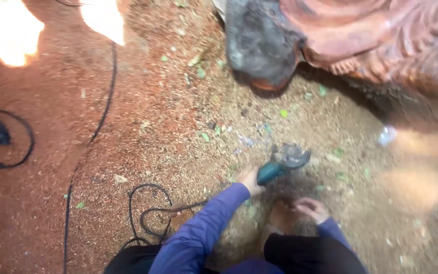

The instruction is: Using a handheld angle grinder to smooth and shape a large, intricate wood sculpture.

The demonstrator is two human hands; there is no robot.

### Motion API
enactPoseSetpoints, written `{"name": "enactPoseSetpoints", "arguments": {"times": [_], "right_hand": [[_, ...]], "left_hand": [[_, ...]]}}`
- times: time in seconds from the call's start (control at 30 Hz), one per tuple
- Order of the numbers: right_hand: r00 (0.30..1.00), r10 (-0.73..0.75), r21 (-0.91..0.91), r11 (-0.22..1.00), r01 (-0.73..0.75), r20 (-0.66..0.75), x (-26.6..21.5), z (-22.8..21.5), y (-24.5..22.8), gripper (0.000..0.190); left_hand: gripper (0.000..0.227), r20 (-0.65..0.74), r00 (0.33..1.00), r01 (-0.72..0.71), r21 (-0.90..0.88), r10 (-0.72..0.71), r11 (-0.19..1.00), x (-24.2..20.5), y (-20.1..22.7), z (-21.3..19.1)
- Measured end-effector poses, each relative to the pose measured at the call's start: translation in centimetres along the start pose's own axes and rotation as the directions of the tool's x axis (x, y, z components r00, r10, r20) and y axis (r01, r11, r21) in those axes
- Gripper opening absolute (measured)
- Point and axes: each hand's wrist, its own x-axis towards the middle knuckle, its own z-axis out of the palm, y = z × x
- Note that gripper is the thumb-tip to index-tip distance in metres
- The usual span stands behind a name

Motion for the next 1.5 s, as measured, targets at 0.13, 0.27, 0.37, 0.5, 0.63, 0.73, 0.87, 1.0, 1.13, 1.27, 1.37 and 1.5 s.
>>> {"name": "enactPoseSetpoints", "arguments": {"times": [0.13,0.27,0.37,0.5,0.63,0.73,0.87,1.0,1.13,1.27,1.37,1.5], "right_hand": [[0.948,-0.319,0.089,0.943,0.319,-0.021,5.3,7.3,-8.9,0.036],[0.815,-0.53,0.371,0.823,0.429,0.234,8.7,10.6,-16.4,0.072],[0.588,-0.777,0.786,0.5,0.363,0.223,6.9,12.3,-22.8,0.083],[0.71,-0.702,0.555,0.573,0.603,-0.046,5.0,12.1,-26.4,0.061],[0.706,-0.707,0.599,0.547,0.585,-0.045,3.3,10.5,-27.4,0.065],[0.678,-0.735,0.614,0.526,0.589,-0.022,3.5,9.5,-27.9,0.062],[0.687,-0.726,0.542,0.584,0.604,0.018,4.7,8.4,-28.1,0.06],[0.712,-0.67,0.385,0.613,0.69,-0.21,4.1,8.1,-28.0,0.062],[0.727,-0.658,0.335,0.652,0.68,-0.196,2.9,8.7,-26.7,0.058],[0.73,-0.673,0.238,0.695,0.678,-0.114,2.0,8.6,-27.2,0.049],[0.715,-0.695,0.179,0.696,0.695,-0.075,1.7,8.9,-28.1,0.043],[0.761,-0.644,0.14,0.748,0.649,-0.084,1.5,12.3,-29.4,0.032]], "left_hand": [[0.065,0.075,0.992,0.117,-0.196,-0.104,0.973,1.0,4.1,-2.5],[0.064,0.116,0.945,-0.171,-0.62,0.305,0.766,1.4,6.1,-5.5],[0.066,0.099,0.876,-0.275,-0.703,0.473,0.656,0.9,7.3,-8.1],[0.085,0.095,0.978,-0.136,-0.375,0.184,0.917,-2.5,14.4,-11.8],[0.079,0.006,0.987,-0.149,-0.341,0.161,0.928,-1.4,14.9,-9.6],[0.079,-0.044,0.965,-0.251,-0.42,0.257,0.872,-1.6,16.2,-10.4],[0.072,0.038,0.983,-0.126,-0.566,0.178,0.815,-1.4,16.0,-10.2],[0.055,-0.121,0.97,-0.183,-0.934,0.212,0.307,2.3,17.6,-9.4],[0.065,-0.106,0.972,-0.155,-0.96,0.211,0.233,4.1,17.8,-4.7],[0.065,-0.076,0.995,-0.083,-0.989,0.065,0.123,2.8,19.3,-3.9],[0.056,-0.077,0.997,-0.077,-0.997,-0.029,-0.001,2.9,18.4,-4.1],[0.024,-0.138,0.987,-0.138,-0.99,-0.087,0.01,1.1,16.9,-5.7]]}}
